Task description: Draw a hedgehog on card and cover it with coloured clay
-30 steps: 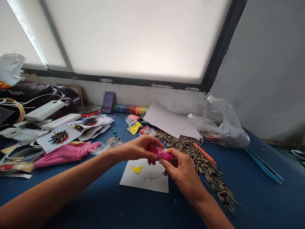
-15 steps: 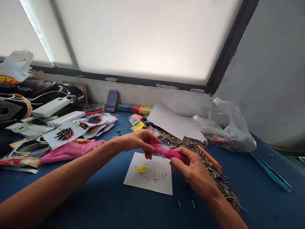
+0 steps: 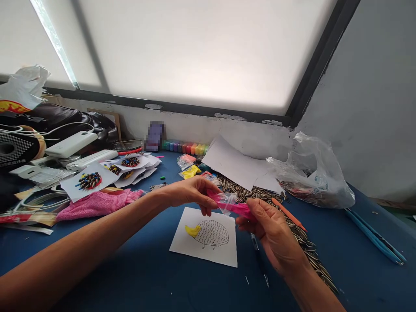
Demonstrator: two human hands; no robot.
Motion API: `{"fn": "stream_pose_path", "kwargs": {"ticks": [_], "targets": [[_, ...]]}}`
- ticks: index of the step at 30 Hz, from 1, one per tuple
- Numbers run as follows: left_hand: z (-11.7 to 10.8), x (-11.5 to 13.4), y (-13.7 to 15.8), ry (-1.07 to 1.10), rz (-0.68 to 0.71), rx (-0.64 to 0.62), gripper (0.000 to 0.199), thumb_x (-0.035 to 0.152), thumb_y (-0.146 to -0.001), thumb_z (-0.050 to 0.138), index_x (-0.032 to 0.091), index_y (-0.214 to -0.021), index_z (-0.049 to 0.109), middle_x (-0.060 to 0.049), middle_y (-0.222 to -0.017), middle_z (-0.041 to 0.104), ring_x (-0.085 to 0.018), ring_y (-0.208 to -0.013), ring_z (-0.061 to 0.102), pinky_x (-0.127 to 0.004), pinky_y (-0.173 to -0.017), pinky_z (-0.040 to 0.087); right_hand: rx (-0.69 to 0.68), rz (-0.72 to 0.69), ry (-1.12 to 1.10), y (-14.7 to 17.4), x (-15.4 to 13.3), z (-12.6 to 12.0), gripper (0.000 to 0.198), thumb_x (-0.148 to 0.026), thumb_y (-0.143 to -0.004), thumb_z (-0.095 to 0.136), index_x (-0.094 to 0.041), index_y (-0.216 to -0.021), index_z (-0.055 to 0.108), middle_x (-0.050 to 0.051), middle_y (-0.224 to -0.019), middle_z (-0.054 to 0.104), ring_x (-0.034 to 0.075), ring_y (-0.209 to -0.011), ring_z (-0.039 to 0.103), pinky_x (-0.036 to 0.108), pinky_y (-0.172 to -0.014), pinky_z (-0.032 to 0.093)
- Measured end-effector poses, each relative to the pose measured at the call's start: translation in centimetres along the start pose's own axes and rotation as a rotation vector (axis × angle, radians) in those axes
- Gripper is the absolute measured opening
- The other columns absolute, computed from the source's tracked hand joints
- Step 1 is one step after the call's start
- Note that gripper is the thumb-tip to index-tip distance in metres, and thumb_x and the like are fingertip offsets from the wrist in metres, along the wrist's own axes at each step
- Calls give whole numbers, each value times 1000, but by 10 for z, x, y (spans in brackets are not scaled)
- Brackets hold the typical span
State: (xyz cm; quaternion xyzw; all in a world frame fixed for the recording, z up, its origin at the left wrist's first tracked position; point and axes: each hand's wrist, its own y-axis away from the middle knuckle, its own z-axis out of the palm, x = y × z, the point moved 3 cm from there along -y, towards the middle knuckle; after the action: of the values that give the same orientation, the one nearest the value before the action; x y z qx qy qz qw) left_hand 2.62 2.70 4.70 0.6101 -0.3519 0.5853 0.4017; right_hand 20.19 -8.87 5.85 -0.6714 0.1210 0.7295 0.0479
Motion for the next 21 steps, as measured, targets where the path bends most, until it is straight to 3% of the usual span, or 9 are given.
{"fn": "stream_pose_path", "kwargs": {"ticks": [4, 9, 13, 21], "targets": [[3, 4, 1, 30, 4, -1, 43, 39, -73, 81, 10, -103, 71, -5, -77, 71, -12, -65, 69, -24, -65, 56, 37, 26, 61, 2, 2, 1, 44, -52, -54, 88, -20, -66, 61, -4, -60, 59, 10, -55, 57, 22, -57, 50], [3, 2, -1, 43, 30, 30, 45, 43, -74, 79, 10, -103, 71, -5, -78, 70, -12, -65, 68, -27, -67, 57, 16, -42, 293, 5, 1, 1, 48, -55, -61, 82, -23, -94, 67, -4, -63, 63, 11, -57, 58, 23, -56, 48], [3, -1, -2, 57, 21, 70, 43, 42, -71, 82, 10, -97, 70, -6, -75, 70, -14, -65, 69, -28, -68, 58, 29, -96, 453, 5, 0, 3, 43, -55, -64, 78, -22, -89, 68, -2, -63, 63, 12, -57, 57, 24, -54, 46], [9, -3, -2, 109, 0, -9, 49, 44, -71, 82, 10, -103, 67, -6, -75, 72, -16, -68, 71, -29, -72, 57, 40, -68, 483, 2, 4, 4, 45, -53, -63, 72, -19, -94, 75, -6, -46, 47, 11, -45, 45, 24, -42, 35]]}}
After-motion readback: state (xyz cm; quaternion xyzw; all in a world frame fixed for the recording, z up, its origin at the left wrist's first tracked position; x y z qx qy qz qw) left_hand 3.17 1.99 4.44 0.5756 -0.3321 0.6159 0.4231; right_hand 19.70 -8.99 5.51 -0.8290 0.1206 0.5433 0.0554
